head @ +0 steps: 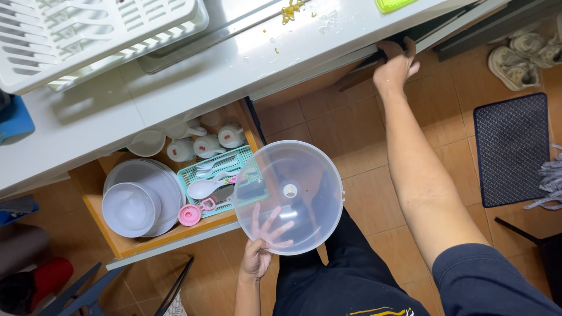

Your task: The person organizes kitchenware by placing cups, bowls, and a plastic container into a drawer and a cabinet. They then gather cutlery from a dish rack, place it into the drawer, and wipe the sink area with a green cloth.

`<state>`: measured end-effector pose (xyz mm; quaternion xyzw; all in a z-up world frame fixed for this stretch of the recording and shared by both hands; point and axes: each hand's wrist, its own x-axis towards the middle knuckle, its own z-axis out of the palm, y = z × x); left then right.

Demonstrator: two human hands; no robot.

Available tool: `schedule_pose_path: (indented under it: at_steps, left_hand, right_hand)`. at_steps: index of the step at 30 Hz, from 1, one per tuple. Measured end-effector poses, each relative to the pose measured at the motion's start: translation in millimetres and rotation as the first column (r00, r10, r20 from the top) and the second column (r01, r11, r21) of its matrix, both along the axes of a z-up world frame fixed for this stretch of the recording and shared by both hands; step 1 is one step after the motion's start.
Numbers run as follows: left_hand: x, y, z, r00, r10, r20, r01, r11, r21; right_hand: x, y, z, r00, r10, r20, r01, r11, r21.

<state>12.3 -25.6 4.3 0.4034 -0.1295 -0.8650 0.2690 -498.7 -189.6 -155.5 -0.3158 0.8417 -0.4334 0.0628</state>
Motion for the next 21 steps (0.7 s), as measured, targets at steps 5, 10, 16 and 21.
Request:
schedule_pose_path:
  at_steps: [5,10,16,21]
  left_hand:
    - [-5,-2,-1,1.000,-0.010,-0.012,0.009,1.000,-0.030]
    - [-9,-1,-4,0.999,-0.017,-0.034,0.017,1.000,-0.018]
    - [-14,2,-3,0.998,-0.034,-0.047,0.033,0.999,-0.028]
    - [-18,5,-5,0.997,-0.037,-0.073,0.036,0.999,-0.013]
  right_hand:
    - [-2,24,17,0.985,0.164,-0.047,-0.153,0.972,0.176]
    - [-15,33,28,0.940,0.338,-0.038,-0.328,0.929,0.171]
    - [-1,28,50,0.905,0.425,-0.006,-0.407,0.870,0.277]
    - [19,35,17,0.938,0.296,-0.182,-0.271,0.951,0.149]
